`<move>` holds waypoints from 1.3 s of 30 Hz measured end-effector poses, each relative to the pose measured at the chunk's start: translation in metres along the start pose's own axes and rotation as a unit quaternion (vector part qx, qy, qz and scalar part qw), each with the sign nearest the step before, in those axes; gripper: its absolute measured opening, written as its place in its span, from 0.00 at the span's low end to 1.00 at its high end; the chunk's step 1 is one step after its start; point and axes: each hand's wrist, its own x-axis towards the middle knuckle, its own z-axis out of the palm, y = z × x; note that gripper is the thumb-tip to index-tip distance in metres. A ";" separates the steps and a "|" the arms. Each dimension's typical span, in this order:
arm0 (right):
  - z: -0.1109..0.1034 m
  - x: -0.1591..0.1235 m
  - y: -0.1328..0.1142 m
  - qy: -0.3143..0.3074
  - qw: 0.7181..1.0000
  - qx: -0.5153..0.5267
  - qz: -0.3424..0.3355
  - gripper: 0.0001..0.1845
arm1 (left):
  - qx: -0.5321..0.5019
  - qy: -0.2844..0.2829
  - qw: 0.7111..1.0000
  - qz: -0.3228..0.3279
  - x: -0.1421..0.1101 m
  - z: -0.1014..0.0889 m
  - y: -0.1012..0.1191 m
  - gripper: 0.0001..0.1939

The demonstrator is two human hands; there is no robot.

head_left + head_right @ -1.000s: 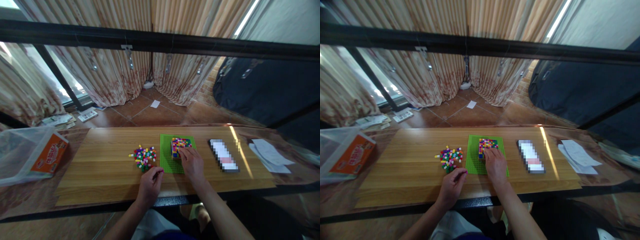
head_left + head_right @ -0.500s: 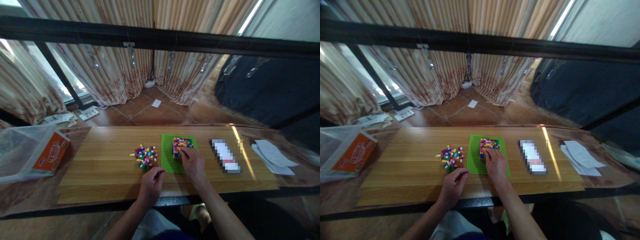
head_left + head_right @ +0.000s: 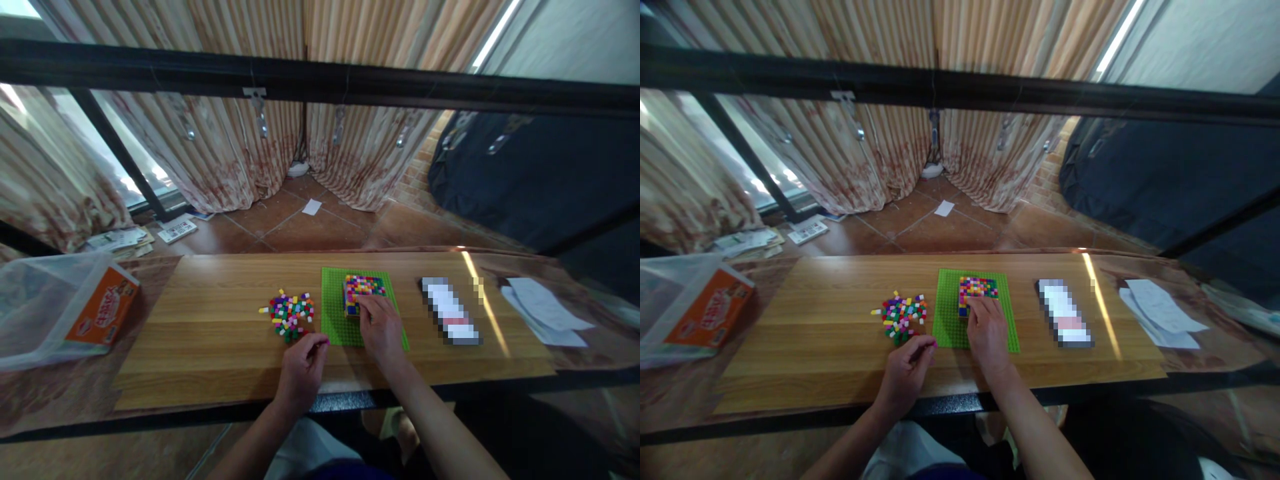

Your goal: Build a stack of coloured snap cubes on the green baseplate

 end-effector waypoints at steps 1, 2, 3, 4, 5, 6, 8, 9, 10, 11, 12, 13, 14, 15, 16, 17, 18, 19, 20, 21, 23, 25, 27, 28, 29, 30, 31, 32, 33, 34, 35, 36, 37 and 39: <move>0.000 0.000 0.000 0.002 1.000 0.006 0.002 0.15 | -0.002 0.002 1.000 0.000 0.000 0.000 0.000 0.08; 0.000 0.000 0.001 0.000 1.000 0.012 0.003 0.15 | -0.005 0.005 1.000 -0.001 0.000 0.000 -0.001 0.08; -0.001 0.000 0.001 -0.005 1.000 0.019 0.006 0.15 | -0.009 0.008 1.000 0.000 0.000 0.000 -0.001 0.08; -0.002 0.001 0.001 -0.011 1.000 0.026 0.008 0.15 | -0.013 0.010 1.000 0.000 0.000 0.001 -0.002 0.08; -0.004 0.001 0.000 -0.016 0.999 0.033 0.012 0.15 | -0.018 0.012 1.000 0.001 0.000 0.001 -0.004 0.08; -0.007 0.001 -0.001 -0.017 0.999 0.040 0.018 0.15 | -0.021 0.013 1.000 0.001 0.000 0.001 -0.005 0.08; -0.012 -0.003 -0.007 -0.012 0.998 0.057 0.032 0.15 | -0.022 0.015 1.000 0.000 0.000 0.001 -0.006 0.09; -0.014 -0.006 -0.011 -0.008 0.997 0.068 0.040 0.15 | -0.021 0.015 1.000 0.001 0.000 0.001 -0.007 0.09; -0.015 -0.011 -0.016 -0.009 0.995 0.082 0.049 0.14 | -0.020 0.016 1.000 0.002 0.000 0.001 -0.007 0.09; -0.016 -0.017 -0.023 -0.018 0.993 0.099 0.058 0.14 | -0.022 0.017 1.000 0.004 0.001 0.001 -0.007 0.09; -0.017 -0.023 -0.029 -0.034 0.990 0.121 0.071 0.13 | -0.025 0.016 1.000 0.006 0.001 0.001 -0.007 0.10; -0.016 -0.029 -0.036 -0.056 0.984 0.145 0.086 0.12 | -0.027 0.014 0.999 0.010 0.001 0.001 -0.007 0.10; -0.015 -0.036 -0.042 -0.083 0.977 0.168 0.099 0.11 | -0.029 0.011 0.999 0.013 0.001 0.001 -0.008 0.11; -0.014 -0.041 -0.048 -0.109 0.970 0.189 0.111 0.11 | -0.030 0.009 0.999 0.015 0.001 0.001 -0.009 0.11; -0.012 -0.046 -0.053 -0.125 0.962 0.209 0.123 0.10 | -0.031 0.007 0.999 0.017 0.001 0.000 -0.009 0.12; -0.011 -0.049 -0.057 -0.138 0.954 0.229 0.134 0.10 | -0.031 0.006 0.999 0.017 0.001 0.000 -0.010 0.12; -0.009 -0.052 -0.059 -0.145 0.947 0.247 0.146 0.10 | -0.031 0.005 0.999 0.017 0.001 0.000 -0.011 0.12; -0.008 -0.053 -0.061 -0.146 0.941 0.263 0.156 0.09 | -0.032 0.004 0.999 0.015 0.000 -0.001 -0.011 0.13; -0.008 -0.054 -0.061 -0.146 0.936 0.277 0.164 0.09 | -0.032 0.001 0.999 0.012 0.000 -0.001 -0.011 0.13; -0.008 -0.054 -0.061 -0.146 0.931 0.288 0.169 0.09 | -0.033 -0.002 0.999 0.011 0.000 -0.001 -0.011 0.13; -0.010 -0.052 -0.059 -0.147 0.928 0.300 0.166 0.08 | -0.033 -0.010 0.999 0.008 -0.001 -0.001 -0.009 0.13; -0.014 -0.047 -0.053 -0.143 0.932 0.297 0.153 0.08 | -0.038 -0.015 0.999 0.004 -0.001 -0.001 -0.008 0.13; -0.019 -0.038 -0.043 -0.114 0.943 0.278 0.144 0.08 | -0.041 -0.015 0.999 0.003 -0.001 0.000 -0.007 0.14; -0.022 -0.032 -0.036 -0.091 0.950 0.263 0.142 0.09 | -0.039 -0.013 0.999 0.002 -0.001 0.000 -0.007 0.13; -0.024 -0.026 -0.029 -0.064 0.958 0.241 0.141 0.09 | -0.036 -0.012 0.999 0.001 -0.001 0.000 -0.007 0.13; -0.026 -0.019 -0.021 -0.043 0.966 0.215 0.133 0.10 | -0.031 -0.012 0.999 0.001 -0.001 0.001 -0.007 0.13; -0.027 -0.012 -0.014 -0.030 0.974 0.187 0.126 0.10 | -0.027 -0.014 1.000 0.001 -0.001 0.001 -0.007 0.12; -0.027 -0.006 -0.007 -0.022 0.980 0.157 0.123 0.11 | -0.025 -0.014 1.000 0.000 -0.001 0.001 -0.006 0.12; -0.027 -0.001 -0.001 -0.026 0.984 0.130 0.119 0.11 | -0.024 -0.014 1.000 0.000 -0.001 0.000 -0.006 0.12; -0.026 0.003 0.004 -0.031 0.987 0.107 0.114 0.11 | -0.024 -0.013 1.000 -0.001 -0.001 0.000 -0.005 0.11; -0.024 0.005 0.007 -0.037 0.989 0.087 0.110 0.12 | -0.023 -0.012 1.000 -0.001 -0.001 0.000 -0.004 0.11; -0.022 0.007 0.009 -0.043 0.991 0.074 0.104 0.12 | -0.023 -0.010 1.000 -0.003 -0.001 0.000 -0.003 0.11; -0.021 0.008 0.010 -0.046 0.992 0.066 0.098 0.12 | -0.022 -0.009 1.000 -0.005 -0.001 0.000 -0.002 0.11; -0.018 0.009 0.011 -0.047 0.993 0.059 0.094 0.12 | -0.019 -0.012 1.000 -0.009 -0.001 0.000 -0.001 0.11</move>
